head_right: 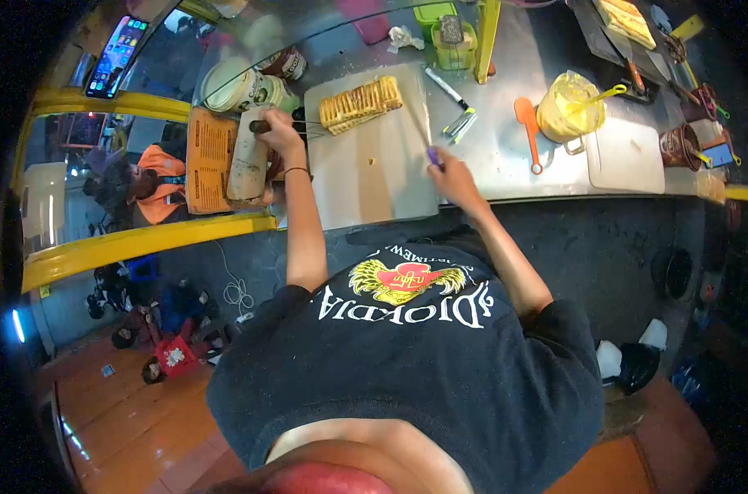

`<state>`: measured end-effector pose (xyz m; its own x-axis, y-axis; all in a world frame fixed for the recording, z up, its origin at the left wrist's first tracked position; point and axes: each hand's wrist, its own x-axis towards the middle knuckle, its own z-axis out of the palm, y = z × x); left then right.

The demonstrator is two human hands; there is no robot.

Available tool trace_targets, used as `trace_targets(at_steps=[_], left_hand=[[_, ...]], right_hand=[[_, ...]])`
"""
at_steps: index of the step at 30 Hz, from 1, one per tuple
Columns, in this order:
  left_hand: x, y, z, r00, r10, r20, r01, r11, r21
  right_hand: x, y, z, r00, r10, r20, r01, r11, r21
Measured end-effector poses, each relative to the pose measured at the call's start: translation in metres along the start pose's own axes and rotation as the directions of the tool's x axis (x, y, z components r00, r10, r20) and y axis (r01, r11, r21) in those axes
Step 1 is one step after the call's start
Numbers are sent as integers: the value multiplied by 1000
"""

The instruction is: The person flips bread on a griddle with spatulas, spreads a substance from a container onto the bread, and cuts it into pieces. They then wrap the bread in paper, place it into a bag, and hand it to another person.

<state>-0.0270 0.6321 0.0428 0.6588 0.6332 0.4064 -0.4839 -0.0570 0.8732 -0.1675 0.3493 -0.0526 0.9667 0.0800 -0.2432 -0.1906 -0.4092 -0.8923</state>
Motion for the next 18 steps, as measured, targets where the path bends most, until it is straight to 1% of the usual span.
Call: trace_targets(at_steps=[1, 2, 3, 4, 5, 6, 7, 8, 9, 10, 11, 12, 13, 14, 15, 16, 17, 18], left_hand=[[-5, -1, 7, 999, 29, 39, -32, 995, 94], [1, -24, 3, 993, -81, 86, 89, 993, -84], [6, -26, 8, 994, -89, 66, 94, 992, -82], [11, -24, 12, 991, -80, 108, 92, 990, -106], [12, -20, 11, 987, -73, 147, 91, 988, -122], [15, -19, 8, 990, -75, 119, 89, 990, -111], [23, -19, 9, 989, -49, 140, 62, 994, -93], [26, -17, 1, 985, -32, 168, 43, 997, -66], [26, -8, -7, 987, -32, 159, 40, 998, -51], [30, 2, -10, 985, -30, 172, 52, 990, -128], [27, 12, -14, 981, -38, 190, 76, 977, -199], [20, 28, -19, 974, 4, 228, 27, 990, -135], [8, 41, -19, 973, 1, 231, 29, 991, -130], [-11, 51, -14, 958, 61, 281, -74, 997, 35], [-33, 61, -6, 935, 107, 338, -180, 965, 192], [-58, 69, 4, 845, 263, 466, -357, 926, 124], [-84, 77, 17, 713, 403, 573, -512, 858, 35], [-103, 90, 29, 540, 420, 729, -391, 893, -223]], right_hand=[[3, -3, 3, 997, -76, 31, 81, 981, -174], [4, -4, 6, 989, -132, 66, 143, 969, -202], [1, -8, 5, 978, -180, 108, 201, 952, -233], [3, -12, -2, 976, -177, 130, 204, 948, -245], [2, -16, -7, 973, -158, 167, 191, 959, -208], [2, -20, -12, 968, -148, 204, 183, 969, -169], [5, -20, -19, 961, -158, 226, 199, 965, -171], [1, -17, -25, 973, -86, 215, 92, 996, -20], [-3, -13, -30, 978, -7, 208, -21, 991, 132], [-9, -10, -34, 985, -29, 168, -28, 946, 324], [-15, -6, -42, 985, -28, 173, -31, 944, 327], [-22, -14, -56, 953, 8, 304, -151, 879, 452], [-29, -27, -66, 902, 20, 432, -280, 788, 548], [-39, -42, -74, 864, -3, 504, -350, 715, 605], [-42, -51, -79, 862, 2, 506, -355, 715, 603], [-44, -57, -84, 769, -122, 628, -459, 578, 674], [-46, -60, -86, 659, -264, 705, -574, 430, 697], [-47, -66, -81, 604, -364, 709, -636, 316, 704]])
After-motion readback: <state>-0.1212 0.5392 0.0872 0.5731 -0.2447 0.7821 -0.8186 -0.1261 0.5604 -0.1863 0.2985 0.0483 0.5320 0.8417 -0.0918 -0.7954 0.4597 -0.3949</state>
